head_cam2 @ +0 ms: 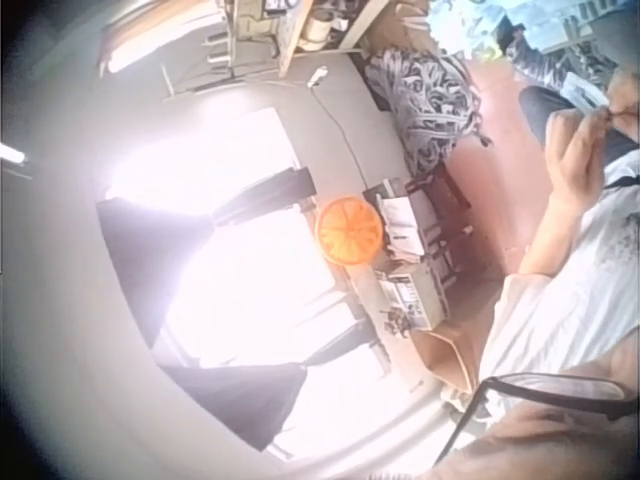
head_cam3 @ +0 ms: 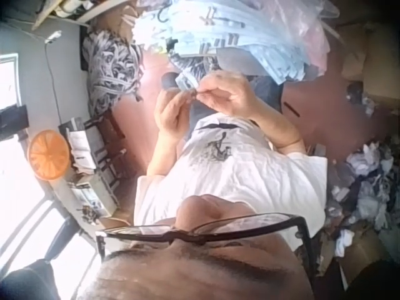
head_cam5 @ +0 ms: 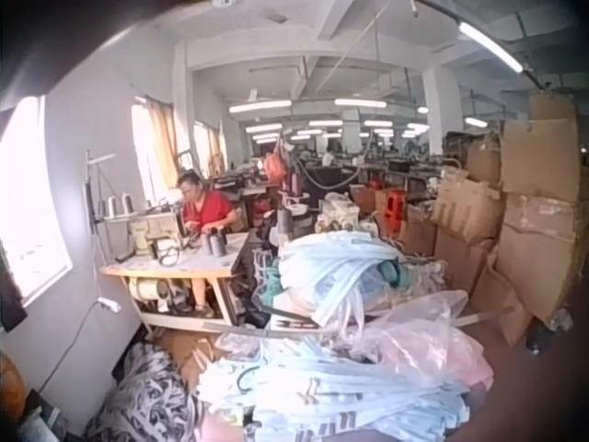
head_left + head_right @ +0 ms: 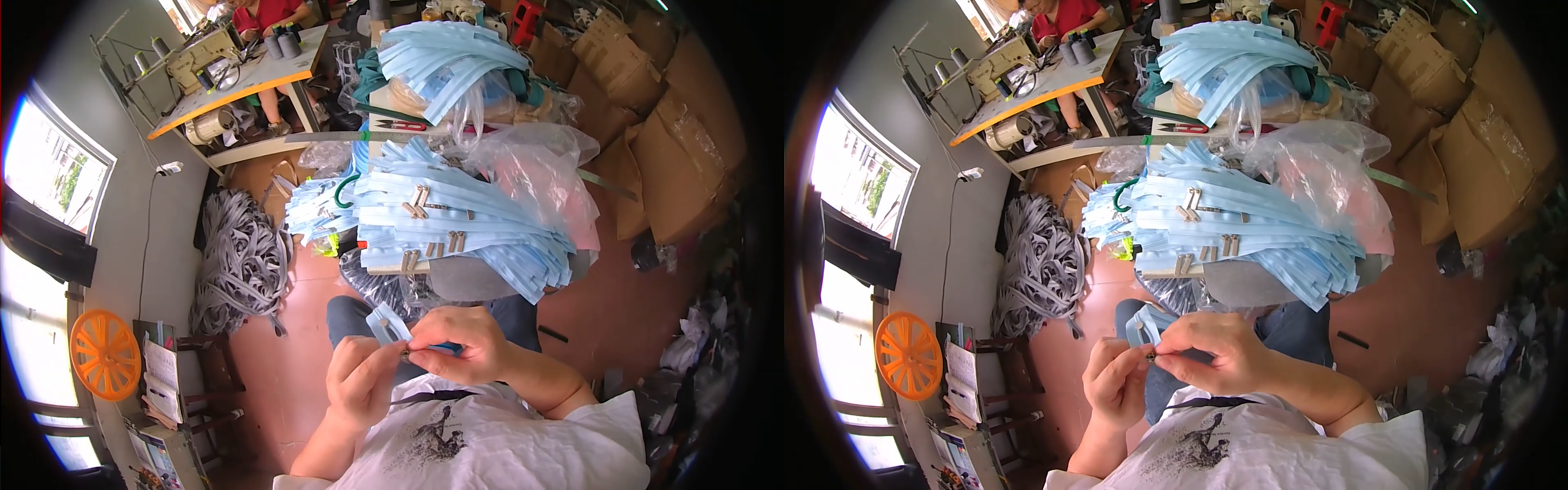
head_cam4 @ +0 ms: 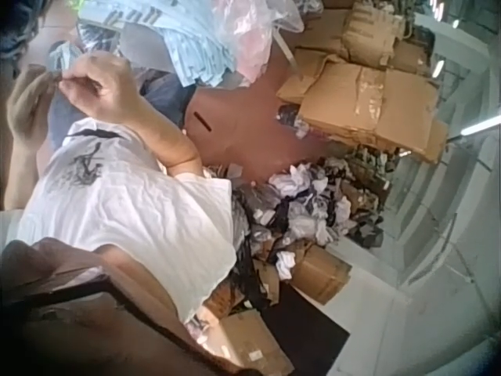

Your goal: The recorder is assembling zippers by sliding metal sliders onto light blue zipper tape strips.

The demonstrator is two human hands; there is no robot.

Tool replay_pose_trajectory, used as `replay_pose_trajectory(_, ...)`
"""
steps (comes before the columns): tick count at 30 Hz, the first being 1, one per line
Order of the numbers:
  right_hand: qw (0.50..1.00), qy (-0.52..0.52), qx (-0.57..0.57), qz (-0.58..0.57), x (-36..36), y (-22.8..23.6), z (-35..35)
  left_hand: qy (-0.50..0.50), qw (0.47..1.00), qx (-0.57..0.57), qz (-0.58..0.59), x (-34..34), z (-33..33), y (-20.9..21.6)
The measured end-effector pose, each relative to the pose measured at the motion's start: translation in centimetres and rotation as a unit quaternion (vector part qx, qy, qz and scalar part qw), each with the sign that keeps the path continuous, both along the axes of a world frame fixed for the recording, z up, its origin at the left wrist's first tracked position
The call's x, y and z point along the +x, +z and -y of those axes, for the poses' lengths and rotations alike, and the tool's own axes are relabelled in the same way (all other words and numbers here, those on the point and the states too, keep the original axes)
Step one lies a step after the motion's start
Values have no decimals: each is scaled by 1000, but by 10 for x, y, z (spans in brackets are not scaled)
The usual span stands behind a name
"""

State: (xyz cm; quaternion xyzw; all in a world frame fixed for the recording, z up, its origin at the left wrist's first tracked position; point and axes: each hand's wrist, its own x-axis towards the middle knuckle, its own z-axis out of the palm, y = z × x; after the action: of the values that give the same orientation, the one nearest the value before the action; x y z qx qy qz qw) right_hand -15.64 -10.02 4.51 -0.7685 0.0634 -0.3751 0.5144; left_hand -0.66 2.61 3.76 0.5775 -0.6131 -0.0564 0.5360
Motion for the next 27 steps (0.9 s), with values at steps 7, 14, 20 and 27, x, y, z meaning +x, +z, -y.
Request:
replay_pose_trajectory(7,1000,13,5,24,-2,2,-2,-17,999,-30,13,-3,-2,7)
replay_pose_trajectory(14,999,28,18,38,-5,-1,-4,-22,999,-32,5,-5,-5,5)
replay_pose_trajectory(20,998,45,19,38,-6,0,-4,-47,998,-19,-41,-5,-8,6)
replay_pose_trajectory(27,999,40,-8,22,-8,3,-3,-55,996,-34,-56,-5,-8,-2)
